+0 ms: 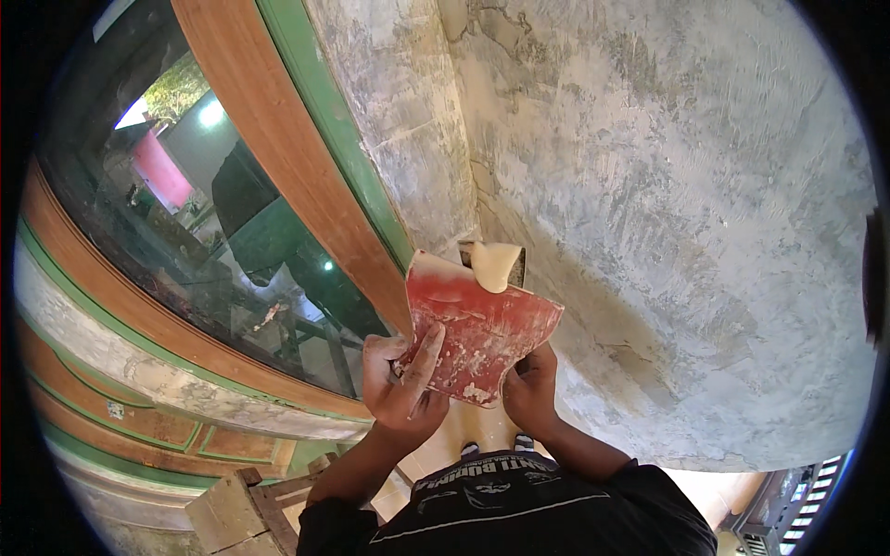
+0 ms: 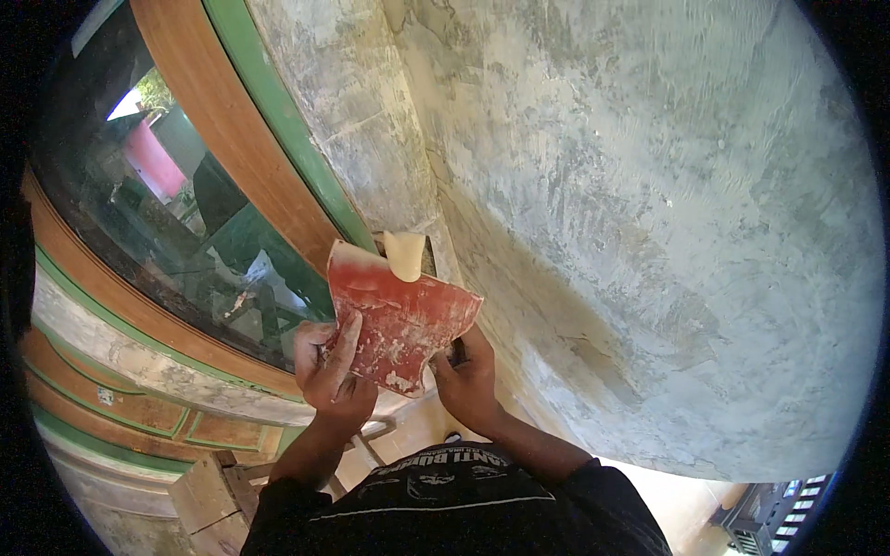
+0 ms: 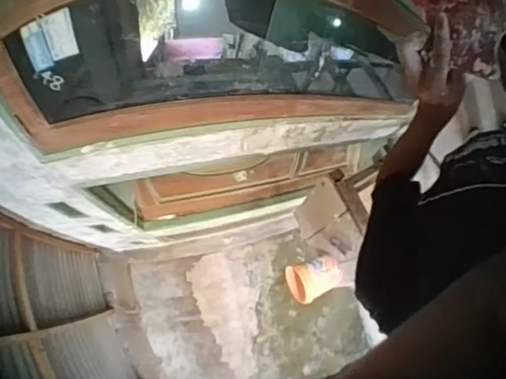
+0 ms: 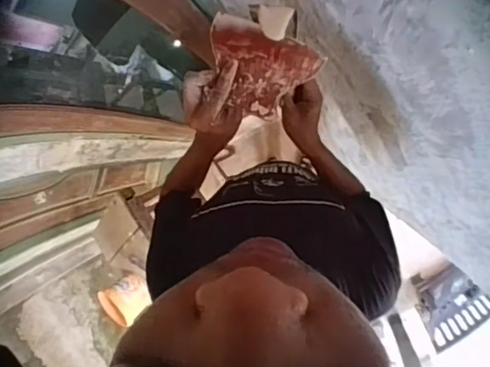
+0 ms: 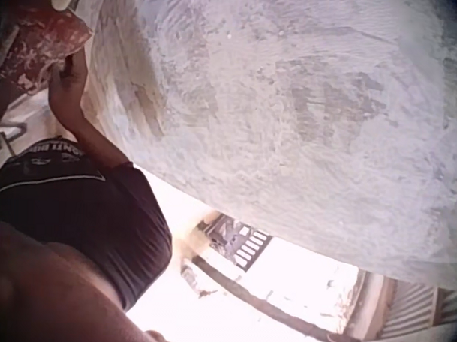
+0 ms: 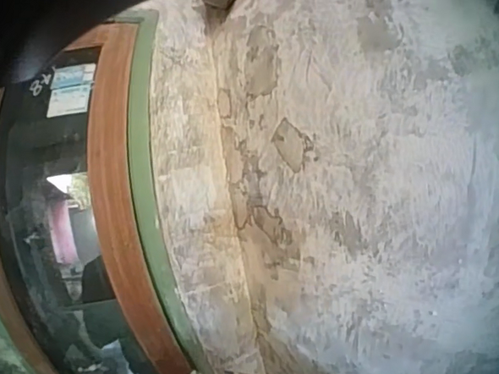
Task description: The person scrapes a wall with a putty knife and then applies wall putty to the surface using a scraper and a putty knife, taking material from a bucket.
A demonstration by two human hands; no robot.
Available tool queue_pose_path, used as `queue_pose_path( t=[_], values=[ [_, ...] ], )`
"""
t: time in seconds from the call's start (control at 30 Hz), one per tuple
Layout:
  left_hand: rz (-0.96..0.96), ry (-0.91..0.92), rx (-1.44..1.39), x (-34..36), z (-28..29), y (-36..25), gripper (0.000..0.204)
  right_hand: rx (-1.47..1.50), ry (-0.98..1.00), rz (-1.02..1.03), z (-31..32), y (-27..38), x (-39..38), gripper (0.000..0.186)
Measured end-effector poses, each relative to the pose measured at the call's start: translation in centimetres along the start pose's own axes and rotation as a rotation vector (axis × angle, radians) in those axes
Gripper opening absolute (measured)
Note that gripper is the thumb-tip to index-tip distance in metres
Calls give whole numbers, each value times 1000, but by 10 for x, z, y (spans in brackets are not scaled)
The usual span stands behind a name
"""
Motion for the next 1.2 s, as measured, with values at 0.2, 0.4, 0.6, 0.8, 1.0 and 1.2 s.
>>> queue_pose_path(
  t=[0.2,0.4,0.6,0.8,1.0,1.2],
  values=[
    [-7,-36,-17,7,19,14,43,32,21,-52,-15,6,1,34],
    [-57,1,42,27,43,21,43,128,76,-98,-22,12,4,30],
    [251,-205,-475,23,40,62,24,195,108,-95,-28,10,11,27],
    [596,-356,-1038,12,18,94,22,133,54,-42,-28,18,22,24],
    [-173,-288,-236,44,43,71,18,61,28,-46,-17,19,20,23],
    [237,-98,-531,114,25,104,26,130,16,-23,1,10,16,21]
  ],
)
Point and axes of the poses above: each hand's wrist, its own x-axis towards the middle knuckle, its own z-axis out of the back of the hand, y = z × x, the point moved 7 cm from there along x, towards the middle knuckle, and after that the axes turned 12 degrees about -x, right-handed, at the moved point
